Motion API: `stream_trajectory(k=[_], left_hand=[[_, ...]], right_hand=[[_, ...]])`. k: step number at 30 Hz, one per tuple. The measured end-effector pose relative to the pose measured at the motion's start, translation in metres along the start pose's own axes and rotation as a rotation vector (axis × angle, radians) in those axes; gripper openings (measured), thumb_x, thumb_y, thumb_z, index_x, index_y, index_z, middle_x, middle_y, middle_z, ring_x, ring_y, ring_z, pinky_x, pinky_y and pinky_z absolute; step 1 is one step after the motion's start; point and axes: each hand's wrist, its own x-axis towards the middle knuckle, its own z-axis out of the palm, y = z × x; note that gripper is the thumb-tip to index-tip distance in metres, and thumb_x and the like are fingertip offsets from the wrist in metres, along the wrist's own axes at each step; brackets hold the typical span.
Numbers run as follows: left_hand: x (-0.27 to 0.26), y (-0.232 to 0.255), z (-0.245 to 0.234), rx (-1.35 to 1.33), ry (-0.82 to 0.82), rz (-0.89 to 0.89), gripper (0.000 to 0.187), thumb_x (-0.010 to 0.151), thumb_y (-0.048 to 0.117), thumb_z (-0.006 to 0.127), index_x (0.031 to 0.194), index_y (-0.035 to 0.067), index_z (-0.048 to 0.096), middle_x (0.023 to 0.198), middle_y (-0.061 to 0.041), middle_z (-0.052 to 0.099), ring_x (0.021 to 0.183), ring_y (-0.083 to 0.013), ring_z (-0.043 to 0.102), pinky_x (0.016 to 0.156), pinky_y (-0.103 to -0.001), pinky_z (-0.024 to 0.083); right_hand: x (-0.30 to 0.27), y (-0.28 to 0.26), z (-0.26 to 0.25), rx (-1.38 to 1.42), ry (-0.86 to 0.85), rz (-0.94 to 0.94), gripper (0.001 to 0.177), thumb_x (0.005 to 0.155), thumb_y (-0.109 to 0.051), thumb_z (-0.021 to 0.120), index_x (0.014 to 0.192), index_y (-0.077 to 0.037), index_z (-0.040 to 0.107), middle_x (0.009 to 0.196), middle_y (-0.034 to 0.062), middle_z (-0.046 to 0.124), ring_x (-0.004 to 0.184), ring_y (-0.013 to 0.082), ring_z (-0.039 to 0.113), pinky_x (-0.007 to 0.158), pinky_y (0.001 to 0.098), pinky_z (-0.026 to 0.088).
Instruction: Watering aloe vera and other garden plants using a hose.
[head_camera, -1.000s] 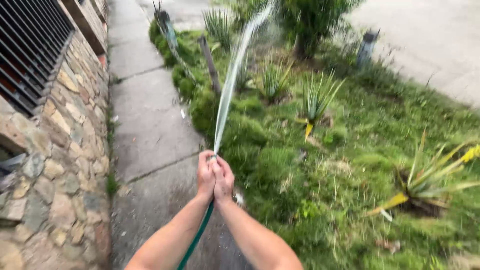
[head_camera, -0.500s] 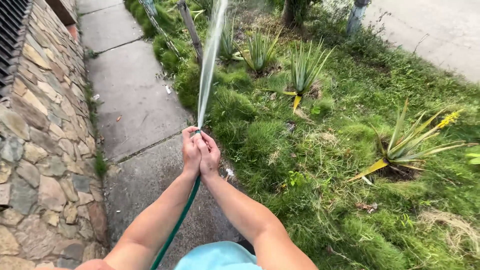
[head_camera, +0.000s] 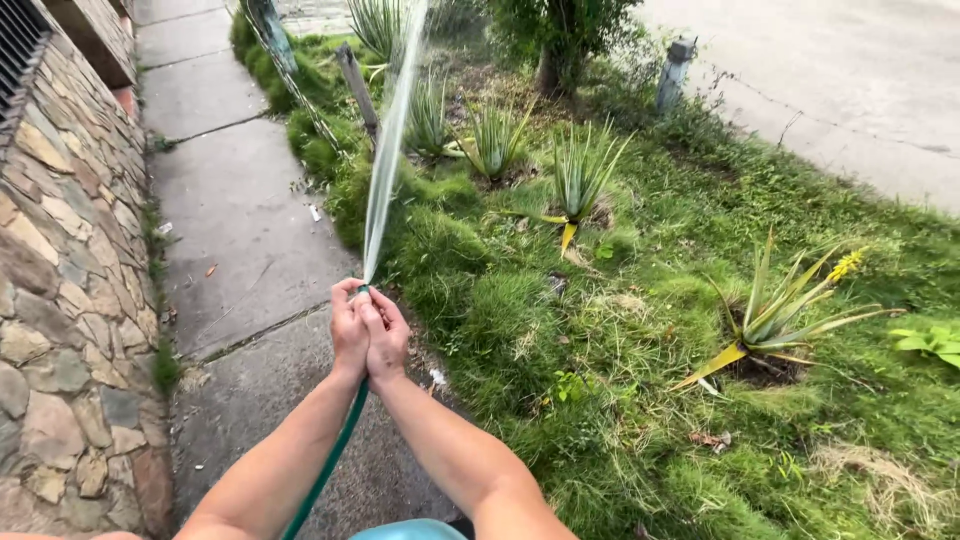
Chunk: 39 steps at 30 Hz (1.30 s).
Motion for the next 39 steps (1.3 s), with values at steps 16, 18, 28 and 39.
stream_trajectory(k=[16, 18, 28, 39], left_hand=[[0.018, -0.009, -0.011, -0.085, -0.041, 0.089, 0.021, 0.105, 0.013, 0.052, 0.125, 0.009, 0.048, 0.080, 0.000, 0.058, 0.066, -0.0088, 0.058, 0.055, -0.025, 0.048], [0.021, -0.011, -0.012, -0.044, -0.051, 0.146, 0.021, 0.105, 0.012, 0.052, 0.126, 0.009, 0.049, 0.080, 0.000, 0.057, 0.067, -0.0087, 0.058, 0.056, -0.025, 0.048], [0.010, 0.014, -0.002, -0.077, -0.022, 0.084, 0.020, 0.105, 0.012, 0.052, 0.124, 0.009, 0.049, 0.079, 0.000, 0.056, 0.063, -0.0078, 0.056, 0.053, -0.025, 0.047], [0.021, -0.016, -0.015, -0.187, -0.149, 0.096, 0.023, 0.104, 0.009, 0.054, 0.126, 0.009, 0.049, 0.089, 0.000, 0.055, 0.073, -0.0077, 0.053, 0.061, -0.024, 0.046]], right_hand=[[0.007, 0.001, 0.014, -0.105, -0.030, -0.037, 0.042, 0.096, -0.019, 0.067, 0.132, 0.001, 0.065, 0.114, 0.0057, 0.071, 0.101, 0.0117, 0.066, 0.091, 0.0250, 0.053], [0.012, 0.009, 0.010, -0.047, -0.057, -0.048, 0.041, 0.098, -0.018, 0.067, 0.133, 0.001, 0.065, 0.112, 0.0058, 0.070, 0.099, 0.0119, 0.065, 0.090, 0.0253, 0.053], [0.008, 0.004, 0.011, -0.014, -0.079, -0.069, 0.039, 0.098, -0.016, 0.066, 0.134, 0.000, 0.065, 0.113, 0.0065, 0.071, 0.099, 0.0121, 0.066, 0.090, 0.0255, 0.054], [0.012, 0.029, 0.004, -0.090, 0.007, -0.227, 0.042, 0.097, -0.018, 0.066, 0.133, 0.002, 0.066, 0.114, 0.0062, 0.070, 0.101, 0.0122, 0.064, 0.093, 0.0264, 0.054]])
